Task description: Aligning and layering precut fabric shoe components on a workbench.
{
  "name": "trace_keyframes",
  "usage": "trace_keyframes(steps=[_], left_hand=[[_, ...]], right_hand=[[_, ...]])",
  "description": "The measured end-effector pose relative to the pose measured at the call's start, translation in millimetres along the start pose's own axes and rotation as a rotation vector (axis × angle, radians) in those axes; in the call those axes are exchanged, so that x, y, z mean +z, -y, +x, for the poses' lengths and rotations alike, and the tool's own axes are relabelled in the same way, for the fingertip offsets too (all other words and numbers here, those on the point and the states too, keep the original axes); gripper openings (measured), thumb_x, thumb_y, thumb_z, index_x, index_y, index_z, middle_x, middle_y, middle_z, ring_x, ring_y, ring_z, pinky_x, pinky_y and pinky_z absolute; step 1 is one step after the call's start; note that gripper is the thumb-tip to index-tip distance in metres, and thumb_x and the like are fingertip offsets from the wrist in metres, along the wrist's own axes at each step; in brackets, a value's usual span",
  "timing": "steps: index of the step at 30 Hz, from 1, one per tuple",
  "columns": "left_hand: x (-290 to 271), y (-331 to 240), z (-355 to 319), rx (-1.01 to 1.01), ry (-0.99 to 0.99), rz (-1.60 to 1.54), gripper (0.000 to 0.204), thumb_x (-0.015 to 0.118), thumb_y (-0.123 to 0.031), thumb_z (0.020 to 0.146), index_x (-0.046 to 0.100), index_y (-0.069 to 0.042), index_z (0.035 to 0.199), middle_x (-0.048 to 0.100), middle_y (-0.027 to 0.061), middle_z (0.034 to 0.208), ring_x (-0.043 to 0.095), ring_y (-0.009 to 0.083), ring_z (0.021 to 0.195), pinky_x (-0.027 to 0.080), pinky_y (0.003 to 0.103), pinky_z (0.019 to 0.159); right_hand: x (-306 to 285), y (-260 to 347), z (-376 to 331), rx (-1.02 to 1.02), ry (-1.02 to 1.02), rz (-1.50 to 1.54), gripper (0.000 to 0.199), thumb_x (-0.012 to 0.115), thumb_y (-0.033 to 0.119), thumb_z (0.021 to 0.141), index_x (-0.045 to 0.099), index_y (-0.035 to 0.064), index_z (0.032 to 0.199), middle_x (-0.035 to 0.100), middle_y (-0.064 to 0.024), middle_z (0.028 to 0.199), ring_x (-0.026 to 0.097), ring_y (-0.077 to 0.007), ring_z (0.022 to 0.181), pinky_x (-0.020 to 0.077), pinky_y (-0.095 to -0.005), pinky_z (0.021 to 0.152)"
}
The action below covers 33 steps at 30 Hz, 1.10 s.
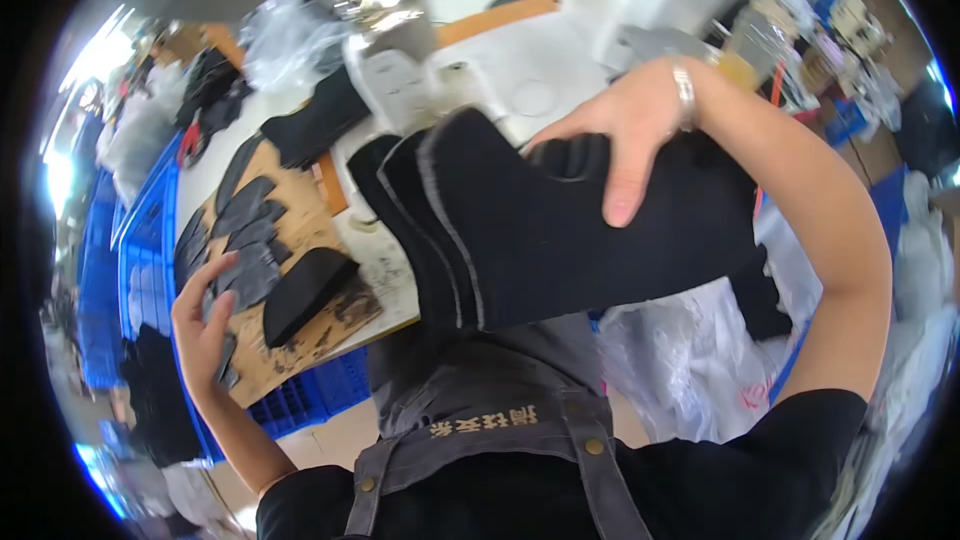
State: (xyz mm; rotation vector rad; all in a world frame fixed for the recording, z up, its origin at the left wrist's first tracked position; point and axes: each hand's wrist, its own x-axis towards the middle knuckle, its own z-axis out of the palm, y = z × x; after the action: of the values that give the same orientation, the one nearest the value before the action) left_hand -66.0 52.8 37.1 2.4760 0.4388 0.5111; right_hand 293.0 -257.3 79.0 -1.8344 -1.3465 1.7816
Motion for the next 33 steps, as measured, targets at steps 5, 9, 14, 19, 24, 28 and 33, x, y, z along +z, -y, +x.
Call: trace_keyframes(steps=[5, 9, 14, 19, 24, 28, 33], left_hand=[[-10.1, 25.1, -2.3, -0.007, -0.151, 0.076, 0.016, 0.066, -0.004, 0.08, 0.068, 0.001, 0.095, 0.07, 0.0123, 0.092, 0.067, 0.0231, 0.088, 0.049, 0.03, 0.08], [-9.1, 61.6, 2.5, -0.047, -0.116, 0.176, 0.014, 0.07, -0.009, 0.078, 0.067, -0.001, 0.09, 0.067, 0.0108, 0.083, 0.065, 0.0238, 0.079, 0.049, 0.033, 0.075], [-4.1, 69.5, 19.9, 0.216, 0.202, 0.263, 0.023, 0.076, -0.014, 0.071, 0.064, -0.005, 0.088, 0.062, 0.0072, 0.084, 0.061, 0.0259, 0.083, 0.046, 0.035, 0.078], [17.0, 74.1, 15.6, 0.387, 0.189, 0.513, 0.029, 0.077, -0.016, 0.064, 0.062, -0.006, 0.086, 0.059, 0.0048, 0.087, 0.059, 0.0239, 0.083, 0.045, 0.034, 0.078], [30.5, 89.6, 15.5, 0.588, 0.095, 0.595, 0.018, 0.072, -0.012, 0.064, 0.055, -0.008, 0.069, 0.051, 0.006, 0.07, 0.055, 0.0223, 0.067, 0.044, 0.033, 0.066], [32.9, 89.1, 12.5, 0.456, -0.052, 0.388, 0.011, 0.068, -0.008, 0.069, 0.058, -0.005, 0.071, 0.056, 0.0072, 0.07, 0.056, 0.0213, 0.063, 0.045, 0.033, 0.06], [19.9, 98.4, 0.0, -0.348, -0.125, -0.187, 0.007, 0.065, -0.006, 0.08, 0.064, 0.0, 0.083, 0.062, 0.0021, 0.072, 0.054, 0.0065, 0.063, 0.044, 0.024, 0.058]], right_hand=[[-36.3, 24.5, 96.3, 0.279, 0.218, 0.03, 0.096, 0.09, 0.019, 0.062, 0.038, 0.0008, 0.141, 0.057, -0.0122, 0.126, 0.055, -0.0191, 0.113, 0.0459, -0.0341, 0.097], [-44.7, 22.4, 111.9, 0.154, 0.076, -0.341, 0.1, 0.09, 0.033, 0.059, 0.039, 0.0043, 0.141, 0.056, -0.0125, 0.127, 0.054, -0.0219, 0.115, 0.0418, -0.0349, 0.102], [8.6, 45.6, 58.1, -0.118, -0.594, -0.635, 0.081, 0.084, 0.023, 0.06, 0.05, 0.0047, 0.132, 0.054, -0.0153, 0.128, 0.052, -0.0317, 0.118, 0.0396, -0.0377, 0.102], [71.9, 38.6, 40.2, -0.312, -0.973, -0.823, 0.056, 0.073, 0.006, 0.067, 0.056, 0.0011, 0.121, 0.057, -0.0162, 0.123, 0.053, -0.036, 0.115, 0.0416, -0.0423, 0.099], [90.2, 26.4, 29.3, -0.419, -1.019, -0.731, 0.047, 0.072, 0.007, 0.069, 0.06, -0.0005, 0.114, 0.062, -0.0178, 0.113, 0.058, -0.0373, 0.107, 0.0452, -0.0436, 0.093], [81.4, 38.7, 45.2, -0.553, -1.004, -0.757, 0.042, 0.073, 0.009, 0.07, 0.062, -0.0002, 0.11, 0.065, -0.0172, 0.107, 0.061, -0.0365, 0.099, 0.0486, -0.0431, 0.087], [57.1, 112.6, 124.3, -0.88, -0.786, -0.89, 0.033, 0.073, 0.009, 0.071, 0.064, 0.0025, 0.103, 0.061, -0.0098, 0.1, 0.06, -0.0277, 0.091, 0.05, -0.0383, 0.078]])
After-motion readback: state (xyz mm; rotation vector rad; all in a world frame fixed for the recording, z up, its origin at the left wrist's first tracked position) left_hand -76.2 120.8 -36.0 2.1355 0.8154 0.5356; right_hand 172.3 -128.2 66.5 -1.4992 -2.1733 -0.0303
